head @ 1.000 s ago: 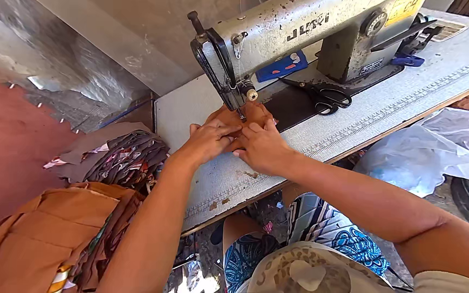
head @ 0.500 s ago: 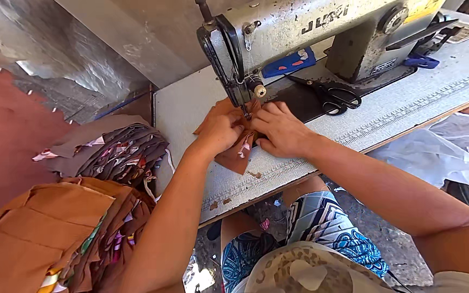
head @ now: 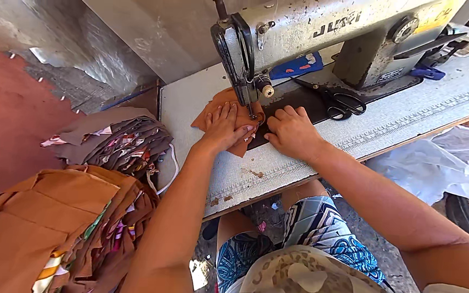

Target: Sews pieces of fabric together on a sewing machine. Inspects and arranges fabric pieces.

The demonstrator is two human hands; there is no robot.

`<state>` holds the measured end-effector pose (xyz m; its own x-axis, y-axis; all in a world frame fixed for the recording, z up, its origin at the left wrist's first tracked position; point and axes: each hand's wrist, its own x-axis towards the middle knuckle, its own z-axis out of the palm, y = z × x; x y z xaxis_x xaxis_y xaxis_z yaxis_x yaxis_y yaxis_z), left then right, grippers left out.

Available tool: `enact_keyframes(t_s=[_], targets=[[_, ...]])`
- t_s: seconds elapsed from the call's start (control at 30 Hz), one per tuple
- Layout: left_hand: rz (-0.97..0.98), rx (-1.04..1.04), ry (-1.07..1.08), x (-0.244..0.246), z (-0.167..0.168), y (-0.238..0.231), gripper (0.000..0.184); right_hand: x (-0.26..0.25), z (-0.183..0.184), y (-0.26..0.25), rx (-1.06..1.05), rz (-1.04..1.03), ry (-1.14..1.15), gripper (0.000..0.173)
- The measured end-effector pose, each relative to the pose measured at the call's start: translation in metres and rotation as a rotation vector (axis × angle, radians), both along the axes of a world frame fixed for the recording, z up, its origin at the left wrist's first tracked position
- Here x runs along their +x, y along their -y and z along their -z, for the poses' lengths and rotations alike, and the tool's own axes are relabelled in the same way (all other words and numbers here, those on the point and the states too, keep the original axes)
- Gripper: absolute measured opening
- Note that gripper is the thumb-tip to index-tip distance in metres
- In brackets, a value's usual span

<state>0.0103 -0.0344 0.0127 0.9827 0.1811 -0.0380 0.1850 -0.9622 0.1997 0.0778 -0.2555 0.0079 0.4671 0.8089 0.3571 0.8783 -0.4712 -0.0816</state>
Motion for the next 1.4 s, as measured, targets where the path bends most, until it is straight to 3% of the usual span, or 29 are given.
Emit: enact_keyframes(t_s=[0.23,0.57,0.63,0.77,0.87,0.97,1.1,1.23,1.4], targets=[[-0.038,-0.051,-0.017,0.016,-0.002,-0.014,0.085,-0.003,0.002,-0.001,0.038,0.052,-0.011,0.027],[-0.134,-0.074,0.212,0.006,0.013,-0.013,0.086,0.001,0.004,-0.003,0.038,0.022,-0.019,0.024],[-0.125,-0.082,0.224,-0.019,0.000,-0.004,0.080,-0.004,0.000,-0.005,0.037,-0.033,-0.035,0.024],[-0.036,0.015,0.162,-0.101,-0.064,0.017,0.069,-0.041,-0.011,-0.029,0.114,-0.284,-0.073,0.025],[-0.024,0.076,0.368,-0.183,-0.100,0.010,0.054,-0.086,-0.026,-0.061,0.162,-0.552,-0.162,0.030],[-0.202,0.165,0.549,-0.278,-0.125,-0.014,0.039,-0.135,-0.043,-0.099,0.251,-0.796,-0.150,0.028],[-0.556,0.135,0.597,-0.365,-0.114,-0.051,0.037,-0.188,-0.059,-0.143,0.334,-0.975,-0.120,0.026],[-0.843,0.028,0.577,-0.377,-0.116,-0.066,0.042,-0.220,-0.063,-0.173,0.313,-0.989,-0.096,0.034],[-0.880,0.051,0.332,-0.345,-0.129,-0.111,0.054,-0.232,-0.053,-0.177,0.250,-0.962,-0.029,0.038]])
